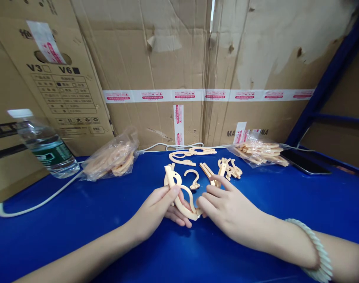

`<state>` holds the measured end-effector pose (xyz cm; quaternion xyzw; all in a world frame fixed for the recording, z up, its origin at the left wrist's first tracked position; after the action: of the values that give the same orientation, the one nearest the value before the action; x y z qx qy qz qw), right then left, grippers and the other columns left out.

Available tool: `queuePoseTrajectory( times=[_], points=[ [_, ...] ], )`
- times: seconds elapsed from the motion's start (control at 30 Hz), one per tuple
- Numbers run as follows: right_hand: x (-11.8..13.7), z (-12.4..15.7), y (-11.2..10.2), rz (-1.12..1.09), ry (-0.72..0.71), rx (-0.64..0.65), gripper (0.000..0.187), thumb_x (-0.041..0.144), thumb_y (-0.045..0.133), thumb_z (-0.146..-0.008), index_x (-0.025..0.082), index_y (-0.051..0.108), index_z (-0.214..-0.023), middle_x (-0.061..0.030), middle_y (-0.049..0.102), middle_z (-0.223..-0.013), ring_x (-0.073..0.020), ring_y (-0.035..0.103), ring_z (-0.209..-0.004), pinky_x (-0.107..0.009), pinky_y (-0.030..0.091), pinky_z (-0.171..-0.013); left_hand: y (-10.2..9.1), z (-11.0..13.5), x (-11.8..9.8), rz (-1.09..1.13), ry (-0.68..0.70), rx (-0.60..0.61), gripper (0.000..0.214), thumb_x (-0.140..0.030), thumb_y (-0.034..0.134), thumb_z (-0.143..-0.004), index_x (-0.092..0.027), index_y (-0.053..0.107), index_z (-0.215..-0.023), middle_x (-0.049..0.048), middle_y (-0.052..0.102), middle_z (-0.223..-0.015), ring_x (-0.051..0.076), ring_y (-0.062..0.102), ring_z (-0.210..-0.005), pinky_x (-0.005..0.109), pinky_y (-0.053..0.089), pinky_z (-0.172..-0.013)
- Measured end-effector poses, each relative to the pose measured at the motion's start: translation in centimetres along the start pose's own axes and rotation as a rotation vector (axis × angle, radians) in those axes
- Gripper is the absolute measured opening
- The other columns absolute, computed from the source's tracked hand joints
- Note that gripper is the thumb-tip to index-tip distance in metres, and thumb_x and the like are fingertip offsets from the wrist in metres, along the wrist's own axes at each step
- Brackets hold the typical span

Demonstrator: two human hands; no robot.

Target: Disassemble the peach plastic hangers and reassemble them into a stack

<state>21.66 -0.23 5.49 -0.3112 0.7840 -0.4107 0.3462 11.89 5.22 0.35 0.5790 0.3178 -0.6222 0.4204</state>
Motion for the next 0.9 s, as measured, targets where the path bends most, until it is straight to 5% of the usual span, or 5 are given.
queuePoseTrajectory(
  times=[0.3,0.9],
  points=[
    [-0.1,-0.2,-1.6,-0.048,-0.028,-0.082,0.042,0.007,0.021,-0.100,0.019,0.051,-0.075,-0.0003,0.055,-0.066,-0.0165,0.044,-0.067,-0.040,0.023,-0.100,0.0,0.3,-0.6,0.055,0.028,0.010,0.055,-0.066,0.065,-0.075,-0.012,0.058,-0.075,0.0133,0.076,-0.073,0.022,0.074,-0.058,0.023,0.057,-0.054],
    [0.0,-0.1,-1.8,-0.152,-0.103,-0.022,0.041,0.008,0.020,-0.102,0.016,0.053,-0.079,-0.0015,0.057,-0.069,-0.0159,0.042,-0.069,-0.037,0.025,-0.095,0.0,0.8,-0.1,0.076,0.002,-0.049,0.058,-0.069,0.069,-0.069,-0.012,0.058,-0.071,0.0153,0.075,-0.070,0.023,0.073,-0.055,0.024,0.057,-0.051]
  ],
)
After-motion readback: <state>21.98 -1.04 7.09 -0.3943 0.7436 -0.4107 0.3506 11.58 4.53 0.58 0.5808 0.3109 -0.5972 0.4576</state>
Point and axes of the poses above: each hand's wrist, its own z-axis away from the middle knuckle, its own y-axis out of the palm, x = y × z, the point moved 9 cm from there along -z, towards the middle knuckle
